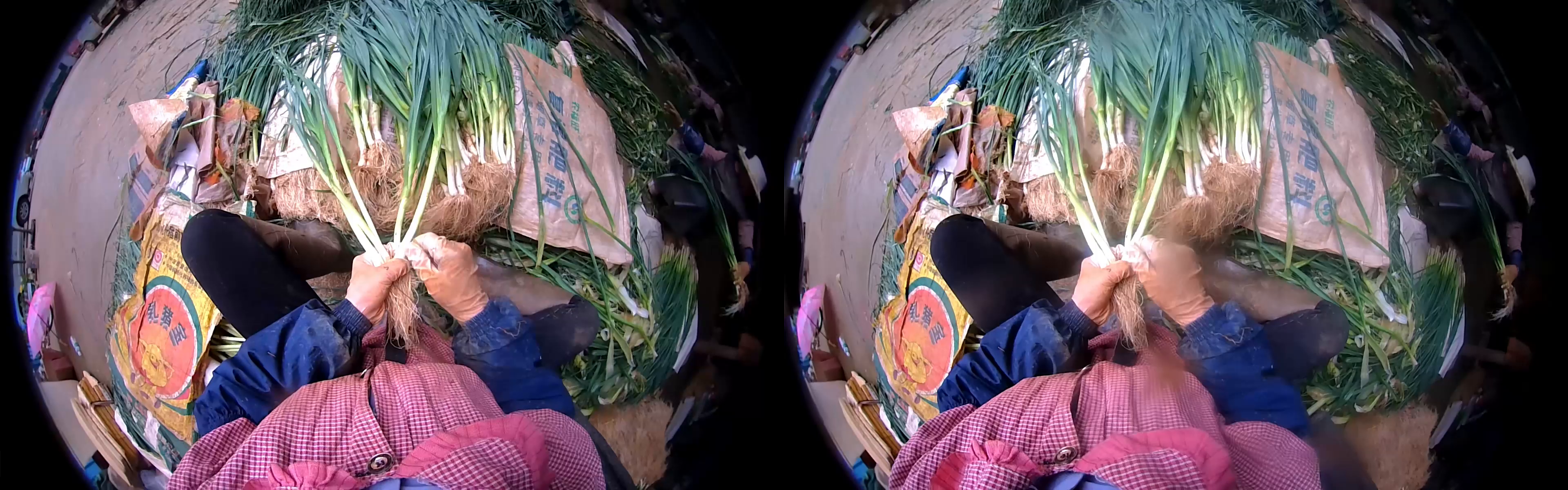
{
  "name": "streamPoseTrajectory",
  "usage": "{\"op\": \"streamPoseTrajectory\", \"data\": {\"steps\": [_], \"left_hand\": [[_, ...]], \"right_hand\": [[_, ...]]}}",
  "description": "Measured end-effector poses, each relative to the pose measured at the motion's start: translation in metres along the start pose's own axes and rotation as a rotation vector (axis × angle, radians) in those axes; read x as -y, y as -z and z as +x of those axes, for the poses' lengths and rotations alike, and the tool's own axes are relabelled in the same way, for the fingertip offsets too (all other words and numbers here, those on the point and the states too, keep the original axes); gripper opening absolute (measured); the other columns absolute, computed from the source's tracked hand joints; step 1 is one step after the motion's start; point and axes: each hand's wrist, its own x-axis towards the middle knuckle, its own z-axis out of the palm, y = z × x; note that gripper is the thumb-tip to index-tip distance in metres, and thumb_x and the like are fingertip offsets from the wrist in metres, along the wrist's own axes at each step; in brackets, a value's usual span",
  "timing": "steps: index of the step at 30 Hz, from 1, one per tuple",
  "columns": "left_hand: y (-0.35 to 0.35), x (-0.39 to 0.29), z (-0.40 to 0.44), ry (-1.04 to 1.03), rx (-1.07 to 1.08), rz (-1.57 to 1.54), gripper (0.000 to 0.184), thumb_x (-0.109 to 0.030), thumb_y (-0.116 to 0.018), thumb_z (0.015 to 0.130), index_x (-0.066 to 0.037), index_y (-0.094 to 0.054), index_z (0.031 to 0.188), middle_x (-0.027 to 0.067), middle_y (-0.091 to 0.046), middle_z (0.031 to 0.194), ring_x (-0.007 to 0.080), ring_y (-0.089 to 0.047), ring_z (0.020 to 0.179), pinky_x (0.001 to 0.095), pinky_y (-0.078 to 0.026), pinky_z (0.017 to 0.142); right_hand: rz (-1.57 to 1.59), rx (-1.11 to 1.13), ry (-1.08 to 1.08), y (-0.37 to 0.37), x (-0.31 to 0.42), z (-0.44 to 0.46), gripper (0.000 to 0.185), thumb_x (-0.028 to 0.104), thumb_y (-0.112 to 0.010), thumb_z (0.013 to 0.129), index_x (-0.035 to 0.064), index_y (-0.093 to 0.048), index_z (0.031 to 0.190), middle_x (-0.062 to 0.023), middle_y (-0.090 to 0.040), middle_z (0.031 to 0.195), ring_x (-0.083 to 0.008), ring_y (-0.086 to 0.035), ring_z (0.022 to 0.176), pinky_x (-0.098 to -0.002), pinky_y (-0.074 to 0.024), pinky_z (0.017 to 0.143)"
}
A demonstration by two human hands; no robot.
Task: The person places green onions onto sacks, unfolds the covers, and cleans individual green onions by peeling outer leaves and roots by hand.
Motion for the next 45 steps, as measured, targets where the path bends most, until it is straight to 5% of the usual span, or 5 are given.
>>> {"op": "streamPoseTrajectory", "data": {"steps": [6,15,25,40,45], "left_hand": [[-0.002,-0.007,-0.002,0.121,0.063,-0.097,0.019,0.008,-0.055,0.072,0.006,-0.059,0.091,0.0109,-0.064,0.080,0.0150,-0.060,0.061,0.0244,-0.051,0.057],[0.011,-0.008,0.008,0.185,0.018,-0.130,0.015,0.004,-0.053,0.071,0.006,-0.058,0.084,0.0090,-0.060,0.069,0.0149,-0.055,0.051,0.0240,-0.046,0.045],[0.000,-0.021,-0.008,0.131,0.044,-0.040,0.022,0.008,-0.049,0.068,0.008,-0.057,0.089,0.0073,-0.053,0.064,0.0136,-0.049,0.049,0.0235,-0.040,0.043],[0.013,-0.023,-0.010,0.320,0.635,-0.771,0.008,-0.006,-0.048,0.077,-0.006,-0.049,0.085,0.0061,-0.047,0.075,0.0115,-0.041,0.052,0.0239,-0.036,0.048],[0.012,-0.015,-0.001,0.421,0.517,-0.690,0.012,-0.005,-0.050,0.075,-0.001,-0.052,0.085,0.0089,-0.050,0.076,0.0137,-0.042,0.053,0.0249,-0.035,0.046]], "right_hand": [[0.767,-0.086,-0.408,0.028,-0.007,-0.001,0.051,0.010,-0.059,0.085,-0.0068,-0.034,0.127,-0.0136,-0.050,0.118,-0.0130,-0.055,0.090,-0.0215,-0.0484,0.073],[0.304,0.105,0.170,-0.001,0.013,-0.011,0.010,0.007,-0.054,0.085,-0.0001,-0.060,0.084,-0.0086,-0.061,0.072,-0.0169,-0.060,0.067,-0.0294,-0.0491,0.064],[-0.056,0.120,-0.222,-0.027,-0.033,0.024,0.018,0.011,-0.047,0.088,-0.0002,-0.061,0.089,-0.0139,-0.062,0.072,-0.0254,-0.059,0.062,-0.0347,-0.0476,0.061],[2.031,0.024,-0.708,-0.031,-0.045,0.037,0.017,0.014,-0.049,0.092,0.0008,-0.053,0.102,-0.0001,-0.051,0.073,-0.0063,-0.044,0.055,-0.0167,-0.0347,0.041],[1.217,-0.016,-0.779,-0.008,-0.058,-0.039,0.016,0.010,-0.049,0.089,0.0002,-0.052,0.100,-0.0041,-0.053,0.066,-0.0068,-0.044,0.050,-0.0166,-0.0324,0.040]]}}
